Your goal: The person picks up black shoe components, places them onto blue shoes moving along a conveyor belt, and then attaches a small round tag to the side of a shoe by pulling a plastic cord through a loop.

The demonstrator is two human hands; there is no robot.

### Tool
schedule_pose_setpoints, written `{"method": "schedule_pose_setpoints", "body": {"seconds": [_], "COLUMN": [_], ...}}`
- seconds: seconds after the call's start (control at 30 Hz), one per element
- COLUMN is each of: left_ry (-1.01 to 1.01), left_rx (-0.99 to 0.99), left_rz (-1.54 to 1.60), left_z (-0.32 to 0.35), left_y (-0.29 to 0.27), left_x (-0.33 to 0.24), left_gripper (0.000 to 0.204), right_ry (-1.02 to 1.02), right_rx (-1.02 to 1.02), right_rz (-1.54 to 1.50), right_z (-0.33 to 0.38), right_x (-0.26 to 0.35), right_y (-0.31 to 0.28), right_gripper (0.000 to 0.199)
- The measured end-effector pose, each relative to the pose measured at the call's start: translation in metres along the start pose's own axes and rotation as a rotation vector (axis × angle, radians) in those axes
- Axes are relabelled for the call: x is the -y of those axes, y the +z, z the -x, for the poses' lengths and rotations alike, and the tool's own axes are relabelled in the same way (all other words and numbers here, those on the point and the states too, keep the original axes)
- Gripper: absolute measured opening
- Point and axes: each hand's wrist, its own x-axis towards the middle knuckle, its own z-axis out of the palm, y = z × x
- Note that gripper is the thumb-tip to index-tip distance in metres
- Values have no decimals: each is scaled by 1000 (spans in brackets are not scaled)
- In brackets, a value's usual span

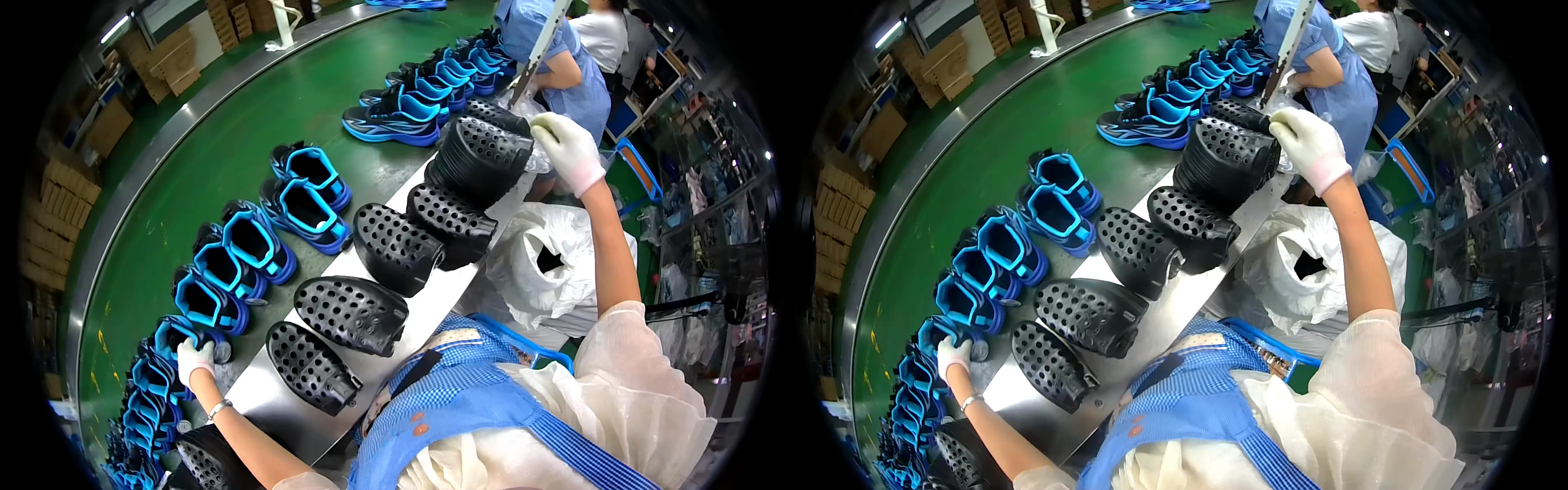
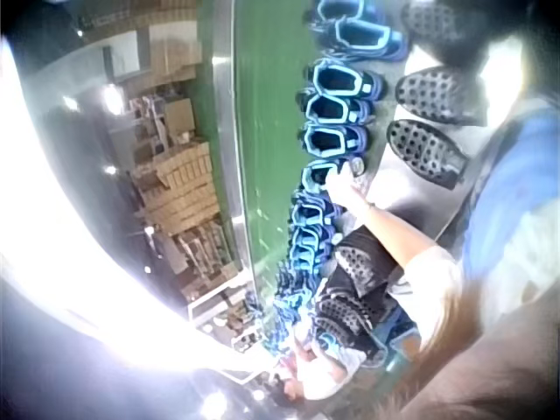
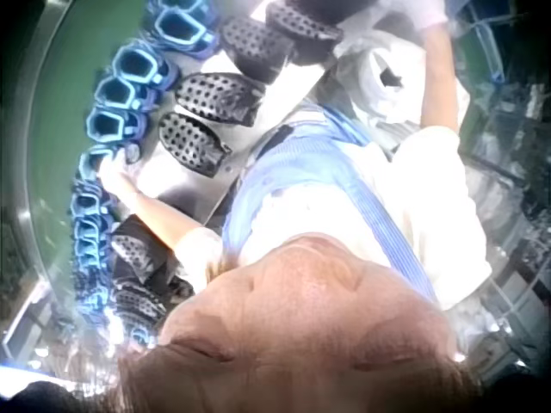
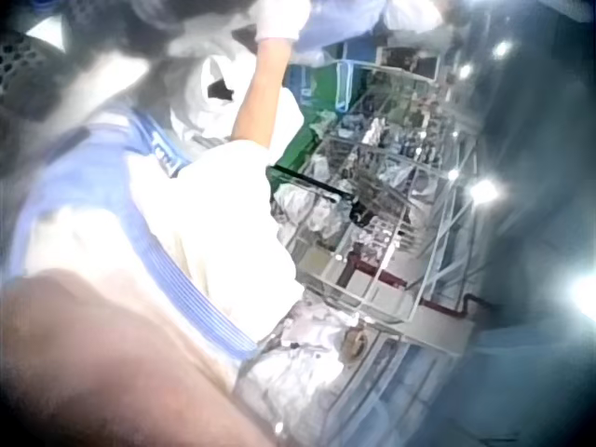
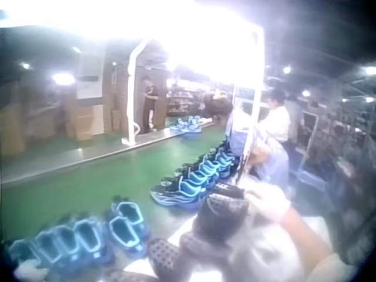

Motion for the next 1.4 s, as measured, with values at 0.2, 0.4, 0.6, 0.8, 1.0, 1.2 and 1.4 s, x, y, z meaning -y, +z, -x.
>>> {"method": "schedule_pose_setpoints", "body": {"seconds": [0.2, 0.4, 0.6, 0.8, 1.0, 1.2, 1.4], "left_ry": [-79, 292, 194, 176, 152, 180, 551], "left_rx": [-623, -389, -484, -448, -449, -675, 345], "left_rz": [-7, 620, 632, 788, 793, 1003, 2198], "left_z": [44, 36, 36, 47, 49, 76, 104], "left_y": [23, 68, 61, 78, 71, 14, -15], "left_x": [-32, -53, -82, -65, -63, -80, -106], "left_gripper": [32, 50, 32, 44, 52, 45, 49], "right_ry": [-218, -367, -411, -346, -235, -689, -1157], "right_rx": [-116, 2, 100, 210, 166, 191, 425], "right_rz": [62, 49, 98, 12, -151, -227, -385], "right_z": [-42, -58, -68, -67, -69, -51, 4], "right_x": [-42, -61, -57, -48, -23, 113, 257], "right_y": [13, 12, 7, -11, -60, -25, 36], "right_gripper": [29, 33, 34, 33, 31, 35, 35]}}
